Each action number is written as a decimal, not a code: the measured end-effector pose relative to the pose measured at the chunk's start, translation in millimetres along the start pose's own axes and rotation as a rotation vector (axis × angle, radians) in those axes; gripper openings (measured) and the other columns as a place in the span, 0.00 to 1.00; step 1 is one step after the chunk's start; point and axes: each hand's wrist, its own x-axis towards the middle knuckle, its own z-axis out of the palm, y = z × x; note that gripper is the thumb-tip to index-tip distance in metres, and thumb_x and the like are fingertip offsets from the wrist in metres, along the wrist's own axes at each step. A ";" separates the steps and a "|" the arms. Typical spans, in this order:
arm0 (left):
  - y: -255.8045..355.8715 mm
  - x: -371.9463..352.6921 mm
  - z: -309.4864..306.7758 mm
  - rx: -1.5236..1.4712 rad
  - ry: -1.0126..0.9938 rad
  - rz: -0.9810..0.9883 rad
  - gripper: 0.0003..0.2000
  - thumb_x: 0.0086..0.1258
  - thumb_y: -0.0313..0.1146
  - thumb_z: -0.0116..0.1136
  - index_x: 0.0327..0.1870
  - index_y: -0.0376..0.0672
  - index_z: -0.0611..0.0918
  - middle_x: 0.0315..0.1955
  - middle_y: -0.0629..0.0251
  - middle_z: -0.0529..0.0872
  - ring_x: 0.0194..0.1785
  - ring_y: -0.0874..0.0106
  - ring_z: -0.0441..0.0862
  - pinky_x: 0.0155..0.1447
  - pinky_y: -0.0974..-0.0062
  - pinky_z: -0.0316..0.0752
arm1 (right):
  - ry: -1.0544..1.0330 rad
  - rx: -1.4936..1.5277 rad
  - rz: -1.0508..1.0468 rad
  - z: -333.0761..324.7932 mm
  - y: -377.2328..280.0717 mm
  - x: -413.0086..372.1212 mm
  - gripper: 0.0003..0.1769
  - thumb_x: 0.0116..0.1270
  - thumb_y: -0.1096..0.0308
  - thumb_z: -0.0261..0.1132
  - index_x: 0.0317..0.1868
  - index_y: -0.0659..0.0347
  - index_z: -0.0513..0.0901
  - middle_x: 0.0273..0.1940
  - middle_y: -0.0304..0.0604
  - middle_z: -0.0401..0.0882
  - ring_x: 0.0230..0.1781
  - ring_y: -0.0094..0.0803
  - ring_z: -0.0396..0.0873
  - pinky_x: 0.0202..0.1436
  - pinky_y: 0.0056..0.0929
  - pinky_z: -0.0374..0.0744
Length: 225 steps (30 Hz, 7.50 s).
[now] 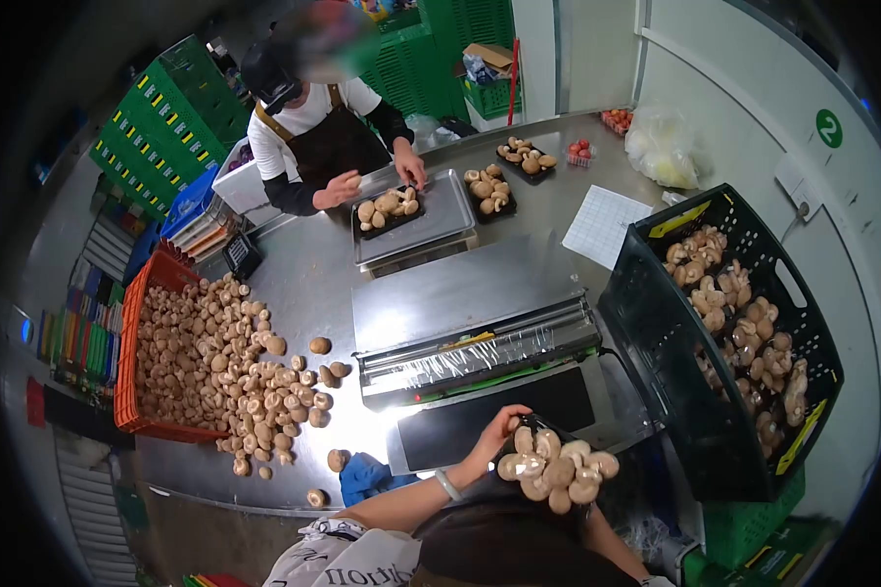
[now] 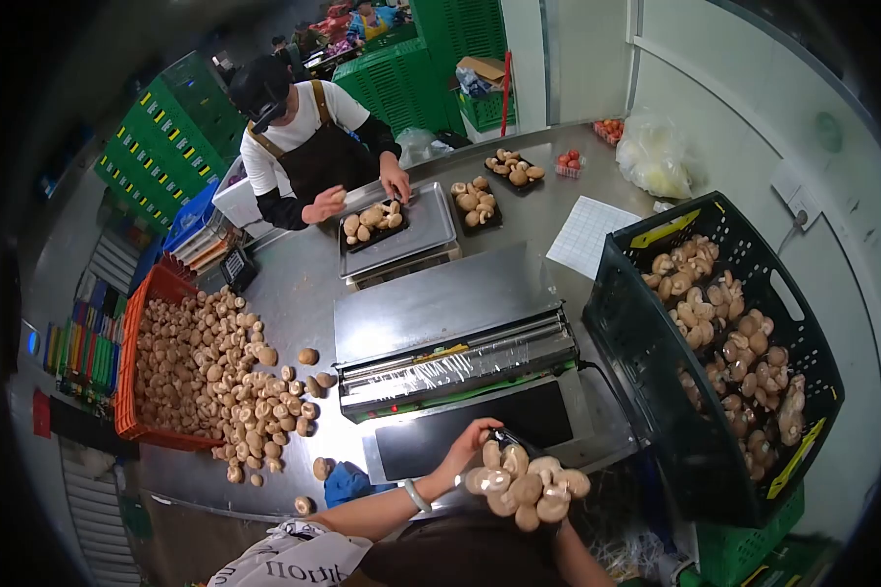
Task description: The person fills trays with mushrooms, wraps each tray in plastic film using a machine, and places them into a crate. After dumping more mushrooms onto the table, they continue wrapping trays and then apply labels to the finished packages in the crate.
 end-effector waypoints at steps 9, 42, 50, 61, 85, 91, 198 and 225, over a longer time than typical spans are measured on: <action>132.3 -48.4 87.7 -0.437 -0.535 -0.196 0.29 0.69 0.39 0.62 0.68 0.43 0.63 0.62 0.59 0.70 0.66 0.72 0.68 0.69 0.70 0.62 | -1.068 -0.399 0.432 43.6 -155.0 -64.8 0.11 0.71 0.63 0.57 0.42 0.62 0.81 0.39 0.39 0.81 0.40 0.24 0.78 0.46 0.26 0.76; 109.5 380.7 263.8 1.880 -1.138 0.623 0.36 0.63 0.49 0.61 0.73 0.50 0.64 0.74 0.68 0.60 0.75 0.62 0.58 0.74 0.57 0.55 | 0.407 0.084 -0.029 -129.5 -330.1 83.7 0.24 0.66 0.56 0.67 0.56 0.64 0.75 0.51 0.43 0.80 0.48 0.31 0.80 0.51 0.34 0.78; 81.5 393.0 250.9 1.638 -1.050 0.686 0.27 0.64 0.35 0.56 0.67 0.49 0.71 0.75 0.67 0.56 0.68 0.59 0.67 0.68 0.59 0.65 | 0.427 -0.509 0.000 -177.2 -338.1 73.7 0.33 0.63 0.65 0.68 0.66 0.64 0.66 0.61 0.51 0.71 0.58 0.44 0.74 0.57 0.37 0.76; 181.0 214.9 116.6 0.665 -0.492 0.455 0.07 0.71 0.33 0.56 0.42 0.39 0.80 0.29 0.59 0.82 0.33 0.62 0.82 0.40 0.68 0.76 | 0.327 -1.542 -0.273 -81.9 -388.6 50.5 0.37 0.57 0.81 0.66 0.68 0.64 0.63 0.64 0.53 0.66 0.66 0.43 0.67 0.65 0.37 0.69; 210.1 205.7 -426.5 0.290 0.903 0.000 0.34 0.73 0.57 0.49 0.64 0.31 0.69 0.58 0.53 0.77 0.60 0.64 0.74 0.65 0.69 0.67 | -0.624 -1.102 -0.158 377.8 -172.9 420.5 0.31 0.69 0.51 0.62 0.60 0.69 0.71 0.58 0.57 0.75 0.59 0.43 0.76 0.60 0.36 0.73; 229.3 267.8 -456.9 0.192 0.817 -0.117 0.30 0.72 0.57 0.51 0.60 0.37 0.75 0.43 0.64 0.80 0.43 0.76 0.73 0.48 0.75 0.69 | -0.497 -0.982 -0.237 442.1 -88.2 537.9 0.41 0.65 0.48 0.65 0.68 0.69 0.63 0.64 0.61 0.69 0.65 0.48 0.70 0.66 0.39 0.69; 65.3 -35.8 -59.0 0.797 0.766 -0.169 0.09 0.72 0.33 0.56 0.43 0.35 0.79 0.25 0.57 0.84 0.27 0.69 0.79 0.35 0.71 0.72 | -0.084 -0.990 0.066 77.6 -136.7 118.4 0.18 0.68 0.56 0.64 0.35 0.66 0.81 0.22 0.43 0.79 0.22 0.28 0.77 0.30 0.30 0.74; 60.5 -52.1 -48.5 0.646 0.862 0.146 0.04 0.73 0.25 0.53 0.44 0.38 0.72 0.32 0.68 0.73 0.33 0.80 0.68 0.38 0.81 0.67 | -0.124 -0.121 0.140 95.6 -151.5 62.7 0.07 0.72 0.71 0.59 0.45 0.58 0.69 0.24 0.29 0.62 0.17 0.13 0.55 0.17 0.17 0.53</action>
